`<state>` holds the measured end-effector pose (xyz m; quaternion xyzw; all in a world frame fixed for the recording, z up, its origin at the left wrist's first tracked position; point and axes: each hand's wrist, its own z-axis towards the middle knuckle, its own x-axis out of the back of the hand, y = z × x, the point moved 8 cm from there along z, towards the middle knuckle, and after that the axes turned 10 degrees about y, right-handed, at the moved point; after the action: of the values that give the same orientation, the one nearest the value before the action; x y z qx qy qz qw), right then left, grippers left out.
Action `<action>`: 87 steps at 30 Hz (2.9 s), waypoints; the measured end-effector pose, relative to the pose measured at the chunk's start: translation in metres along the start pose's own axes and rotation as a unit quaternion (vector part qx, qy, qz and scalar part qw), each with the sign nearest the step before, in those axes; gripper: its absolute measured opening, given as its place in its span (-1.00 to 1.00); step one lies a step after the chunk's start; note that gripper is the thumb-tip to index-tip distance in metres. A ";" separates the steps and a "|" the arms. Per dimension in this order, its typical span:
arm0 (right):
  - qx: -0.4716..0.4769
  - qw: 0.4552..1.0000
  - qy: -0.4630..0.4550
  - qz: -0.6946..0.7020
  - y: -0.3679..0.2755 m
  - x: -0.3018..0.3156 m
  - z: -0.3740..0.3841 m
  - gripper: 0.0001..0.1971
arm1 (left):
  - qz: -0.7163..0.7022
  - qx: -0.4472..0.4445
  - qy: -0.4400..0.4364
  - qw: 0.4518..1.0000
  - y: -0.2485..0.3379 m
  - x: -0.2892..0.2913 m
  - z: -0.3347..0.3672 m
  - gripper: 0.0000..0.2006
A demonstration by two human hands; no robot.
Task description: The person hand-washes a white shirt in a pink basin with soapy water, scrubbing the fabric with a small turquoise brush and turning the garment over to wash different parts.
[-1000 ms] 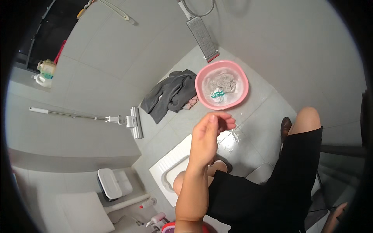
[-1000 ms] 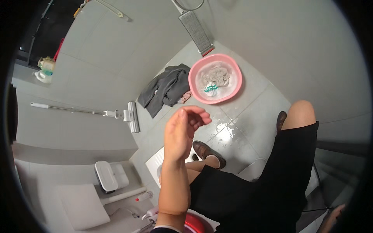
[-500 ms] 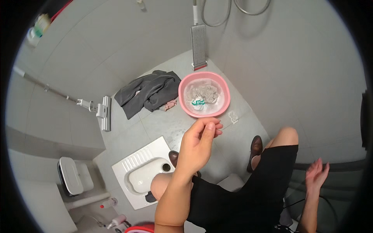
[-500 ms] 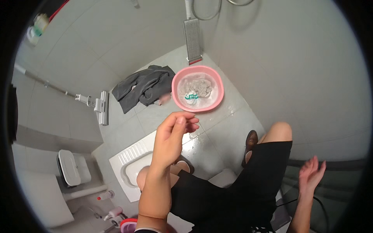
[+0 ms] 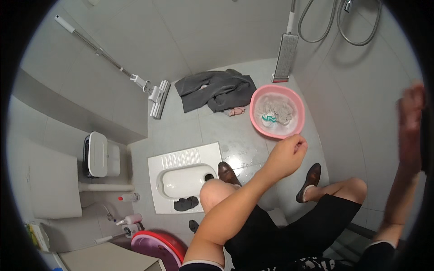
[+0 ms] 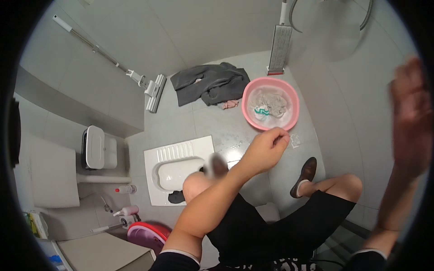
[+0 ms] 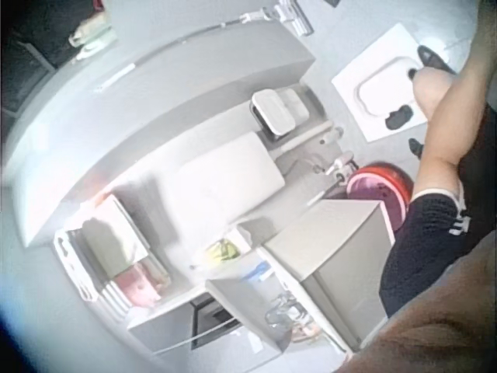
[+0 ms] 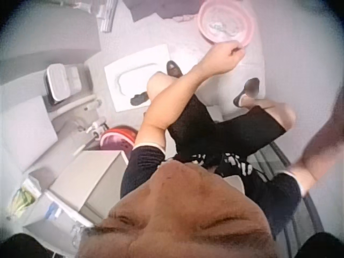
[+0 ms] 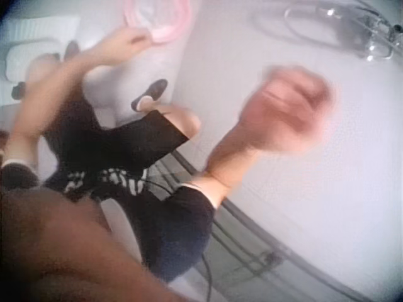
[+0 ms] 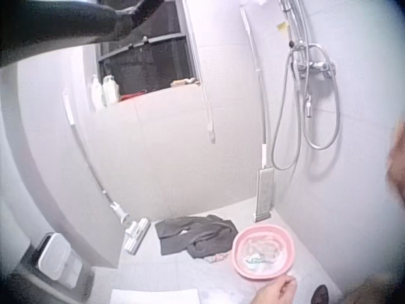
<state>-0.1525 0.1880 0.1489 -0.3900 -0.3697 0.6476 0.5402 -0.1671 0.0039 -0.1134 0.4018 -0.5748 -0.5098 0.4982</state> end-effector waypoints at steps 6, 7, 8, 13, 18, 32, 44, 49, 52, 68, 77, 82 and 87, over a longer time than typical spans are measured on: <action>-0.497 0.750 -0.152 -0.411 0.142 0.058 -0.255 -0.94 | 0.007 -0.101 0.029 0.994 0.025 0.009 -0.006 -0.82; -0.496 0.718 -0.156 -0.463 0.153 0.088 -0.320 -0.91 | 0.030 -0.111 0.041 0.993 0.024 0.007 -0.008 -0.82; -0.485 0.614 -0.245 -0.573 0.154 0.140 -0.396 -0.84 | -0.002 -0.118 0.036 0.992 0.033 -0.001 -0.006 -0.83; -0.462 0.675 -0.325 -0.475 0.164 0.108 -0.341 -0.85 | 0.020 -0.124 0.013 0.992 0.036 -0.001 -0.024 -0.83; -0.467 0.813 -0.199 -0.284 0.266 0.000 -0.238 -0.69 | 0.157 -0.133 -0.003 0.979 0.016 0.002 -0.032 -0.82; -0.539 0.697 0.452 0.137 0.691 0.083 -0.199 -0.64 | 0.234 -0.081 -0.068 0.967 -0.039 -0.024 -0.023 -0.82; -0.552 0.734 0.376 0.125 0.667 0.060 -0.268 -0.66 | 0.213 -0.042 -0.076 0.973 -0.059 -0.036 -0.026 -0.82; -0.609 0.709 0.349 0.072 0.667 0.091 -0.311 -0.64 | 0.367 -0.143 -0.089 0.915 -0.061 -0.080 -0.016 -0.79; -0.645 0.685 0.335 0.047 0.649 0.092 -0.344 -0.65 | 0.399 -0.081 -0.122 0.905 -0.072 -0.091 -0.022 -0.80; -0.665 0.663 -0.150 -0.311 0.569 0.091 -0.307 -0.66 | 0.421 0.046 -0.355 0.833 -0.166 -0.087 -0.065 -0.69; -0.229 0.771 -0.147 -0.576 0.604 0.042 -0.219 -0.34 | 0.537 0.094 -0.216 0.810 -0.325 -0.076 0.008 -0.37; -0.263 0.734 -0.169 -0.603 0.650 0.060 -0.240 -0.36 | 0.513 0.173 -0.182 0.821 -0.378 -0.093 0.023 -0.25; -0.298 0.720 -0.244 -0.578 0.684 0.091 -0.222 -0.59 | 0.446 0.270 -0.208 0.827 -0.427 -0.096 0.017 -0.30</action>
<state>-0.2431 0.1932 -0.5699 -0.0698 -0.8161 0.1394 0.5565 -0.1864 0.0334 -0.5496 0.1047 -0.8965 -0.1279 0.4111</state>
